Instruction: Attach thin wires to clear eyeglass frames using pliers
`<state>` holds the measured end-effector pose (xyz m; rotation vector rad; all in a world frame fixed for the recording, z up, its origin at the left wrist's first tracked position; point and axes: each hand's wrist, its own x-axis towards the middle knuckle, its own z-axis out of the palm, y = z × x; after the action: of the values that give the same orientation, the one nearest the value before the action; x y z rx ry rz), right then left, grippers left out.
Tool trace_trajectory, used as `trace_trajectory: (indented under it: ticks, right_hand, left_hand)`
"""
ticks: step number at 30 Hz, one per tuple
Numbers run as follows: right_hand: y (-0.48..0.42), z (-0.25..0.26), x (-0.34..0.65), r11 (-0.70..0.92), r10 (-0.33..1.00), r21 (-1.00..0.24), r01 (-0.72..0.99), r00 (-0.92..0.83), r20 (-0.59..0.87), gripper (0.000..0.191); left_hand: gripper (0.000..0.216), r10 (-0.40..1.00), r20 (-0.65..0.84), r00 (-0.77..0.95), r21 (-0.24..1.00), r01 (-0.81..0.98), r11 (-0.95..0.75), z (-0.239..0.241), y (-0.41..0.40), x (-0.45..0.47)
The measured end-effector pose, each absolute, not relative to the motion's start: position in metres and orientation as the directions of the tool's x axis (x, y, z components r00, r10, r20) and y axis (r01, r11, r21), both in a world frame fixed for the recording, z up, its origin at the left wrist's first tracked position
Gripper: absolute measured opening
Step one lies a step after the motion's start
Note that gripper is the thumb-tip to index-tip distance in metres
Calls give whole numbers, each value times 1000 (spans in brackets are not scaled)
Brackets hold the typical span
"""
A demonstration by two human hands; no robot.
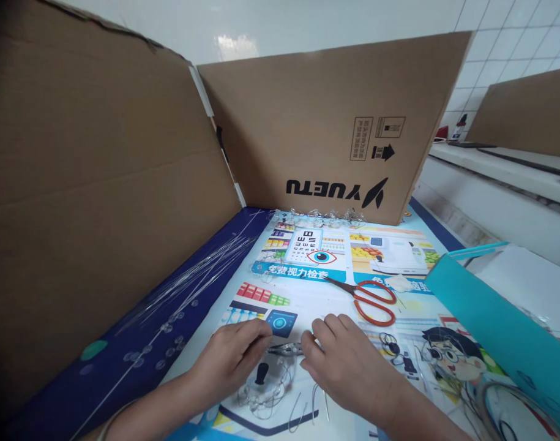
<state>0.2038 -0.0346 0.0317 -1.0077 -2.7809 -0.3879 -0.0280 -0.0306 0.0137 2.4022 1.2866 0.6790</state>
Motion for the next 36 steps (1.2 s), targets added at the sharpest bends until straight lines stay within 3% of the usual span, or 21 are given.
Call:
trace_trajectory:
  ticks: [9,22,36]
  right_hand:
    - [-36,33,204,735,617,159,660,-747,246,16]
    - [-35,32,207,733,672,-28,680,-717,186,20]
    - [-39,43,201,762,587,183,621,-782,209,20]
  left_hand:
    - [13,823,254,508,476,675,-564,9,-33,-27]
    - [11,829,256,497,453,696,-557,12,-30,-27]
    - [14,831,241,501,460,695,-552,12,-36,-24]
